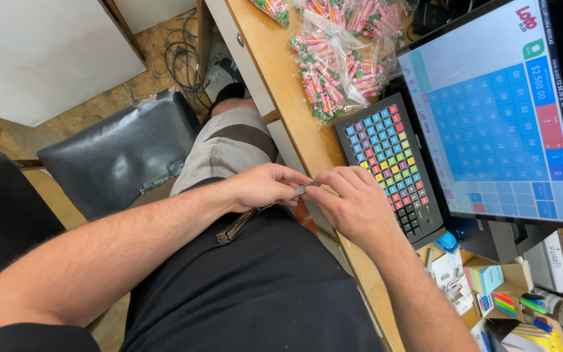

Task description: The person manipulates a blue stapler by hand, opening the casing and adjusting internal metal components before reaching into a cabinet to retrieve a box of staples.

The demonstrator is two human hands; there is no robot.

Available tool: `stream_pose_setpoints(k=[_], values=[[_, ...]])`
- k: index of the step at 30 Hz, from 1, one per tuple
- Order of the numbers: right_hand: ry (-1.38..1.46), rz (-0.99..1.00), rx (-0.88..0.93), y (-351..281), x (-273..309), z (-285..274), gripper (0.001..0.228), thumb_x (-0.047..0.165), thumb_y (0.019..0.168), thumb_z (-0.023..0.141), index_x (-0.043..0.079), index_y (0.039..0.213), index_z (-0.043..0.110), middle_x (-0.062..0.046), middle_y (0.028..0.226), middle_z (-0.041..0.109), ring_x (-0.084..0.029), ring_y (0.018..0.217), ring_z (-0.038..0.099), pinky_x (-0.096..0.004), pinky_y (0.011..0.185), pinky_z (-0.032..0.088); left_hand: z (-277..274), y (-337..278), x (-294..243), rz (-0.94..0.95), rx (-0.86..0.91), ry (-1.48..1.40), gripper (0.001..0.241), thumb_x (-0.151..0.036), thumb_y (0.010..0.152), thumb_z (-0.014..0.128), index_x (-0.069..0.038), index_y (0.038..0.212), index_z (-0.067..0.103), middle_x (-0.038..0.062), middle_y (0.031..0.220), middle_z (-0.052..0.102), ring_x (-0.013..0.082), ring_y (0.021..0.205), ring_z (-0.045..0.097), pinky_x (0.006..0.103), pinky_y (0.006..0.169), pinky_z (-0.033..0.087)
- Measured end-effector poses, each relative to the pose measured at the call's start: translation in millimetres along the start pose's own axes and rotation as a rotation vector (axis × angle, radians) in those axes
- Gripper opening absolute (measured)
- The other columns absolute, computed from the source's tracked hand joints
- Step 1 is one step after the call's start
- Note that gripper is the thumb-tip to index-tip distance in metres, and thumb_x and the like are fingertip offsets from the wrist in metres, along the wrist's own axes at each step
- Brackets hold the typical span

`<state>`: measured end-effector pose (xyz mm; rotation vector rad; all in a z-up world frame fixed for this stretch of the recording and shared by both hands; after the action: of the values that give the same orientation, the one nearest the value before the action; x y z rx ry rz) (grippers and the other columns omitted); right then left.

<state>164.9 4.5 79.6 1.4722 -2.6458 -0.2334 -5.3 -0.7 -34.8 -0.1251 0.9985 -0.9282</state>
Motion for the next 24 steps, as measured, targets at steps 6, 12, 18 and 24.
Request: stream_pose_setpoints(k=[6, 12, 18, 24], values=[[-0.033, 0.002, -0.013, -6.2, -2.6, 8.2, 0.007, 0.018, 0.1, 0.064, 0.02, 0.099, 0.072, -0.002, 0.1, 0.06, -0.023, 0.101, 0.064, -0.037, 0.087, 0.051, -2.8, 5.0, 4.3, 0.004, 0.008, -0.023, 0.054, 0.009, 0.081, 0.057, 0.007, 0.136, 0.061, 0.021, 0.11, 0.075, 0.0171, 0.097, 0.069, 0.0285, 0.088, 0.065], [0.011, 0.054, 0.004, -6.5, -4.4, 11.6, 0.008, 0.018, 0.099, 0.066, 0.021, 0.1, 0.073, -0.002, 0.102, 0.06, -0.024, 0.103, 0.064, -0.038, 0.089, 0.051, -4.5, 2.5, 0.4, -0.003, 0.001, -0.014, 0.055, 0.008, 0.082, 0.055, 0.008, 0.137, 0.06, 0.022, 0.113, 0.075, 0.0179, 0.101, 0.069, 0.0304, 0.091, 0.064], [0.016, 0.084, 0.026, -7.4, -4.3, 12.3, 0.007, 0.02, 0.098, 0.068, 0.022, 0.103, 0.073, -0.002, 0.102, 0.06, -0.024, 0.105, 0.064, -0.038, 0.091, 0.051, -4.6, 4.0, 1.1, -0.019, -0.002, -0.017, 0.056, 0.006, 0.081, 0.055, 0.006, 0.137, 0.061, 0.021, 0.112, 0.075, 0.0176, 0.1, 0.07, 0.03, 0.091, 0.064], [0.082, 0.137, 0.003, -9.3, -3.4, 10.9, 0.013, 0.015, 0.093, 0.074, 0.023, 0.103, 0.076, -0.002, 0.102, 0.062, -0.024, 0.105, 0.065, -0.039, 0.091, 0.051, -1.9, 1.2, -4.4, -0.029, -0.002, 0.023, 0.05, 0.0, 0.085, 0.056, 0.002, 0.134, 0.066, 0.019, 0.112, 0.077, 0.0159, 0.098, 0.07, 0.0291, 0.09, 0.064]])
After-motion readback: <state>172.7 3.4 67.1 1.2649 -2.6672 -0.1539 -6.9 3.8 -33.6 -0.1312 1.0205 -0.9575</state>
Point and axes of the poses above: each hand's wrist, its own y-axis towards the middle knuckle, its own z-axis out of the palm, x = y × z, the point moved 2 cm from there along y, towards the middle knuckle
